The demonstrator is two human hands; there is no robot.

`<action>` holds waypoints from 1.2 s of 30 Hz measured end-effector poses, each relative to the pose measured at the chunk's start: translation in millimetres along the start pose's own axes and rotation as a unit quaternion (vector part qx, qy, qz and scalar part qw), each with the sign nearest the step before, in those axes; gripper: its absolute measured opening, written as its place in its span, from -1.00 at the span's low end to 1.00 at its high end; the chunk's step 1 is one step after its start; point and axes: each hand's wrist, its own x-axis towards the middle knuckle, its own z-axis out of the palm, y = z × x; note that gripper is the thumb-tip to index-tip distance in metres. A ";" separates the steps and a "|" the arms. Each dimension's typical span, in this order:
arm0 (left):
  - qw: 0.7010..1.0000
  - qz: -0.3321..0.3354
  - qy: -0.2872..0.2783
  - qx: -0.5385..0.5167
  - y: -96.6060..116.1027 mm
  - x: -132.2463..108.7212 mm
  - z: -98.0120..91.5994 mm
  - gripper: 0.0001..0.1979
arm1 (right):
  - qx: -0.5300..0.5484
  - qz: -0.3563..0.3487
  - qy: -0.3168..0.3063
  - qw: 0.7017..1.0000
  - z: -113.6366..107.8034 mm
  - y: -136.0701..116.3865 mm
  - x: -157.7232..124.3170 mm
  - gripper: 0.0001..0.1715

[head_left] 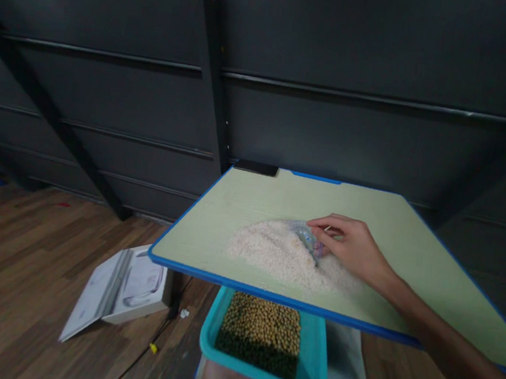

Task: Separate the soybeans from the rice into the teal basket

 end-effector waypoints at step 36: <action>1.000 0.003 -0.004 -0.017 -1.4 13.5 -9.5 -0.55 | -0.033 -0.097 0.002 0.995 36.3 -21.8 24.9 -0.80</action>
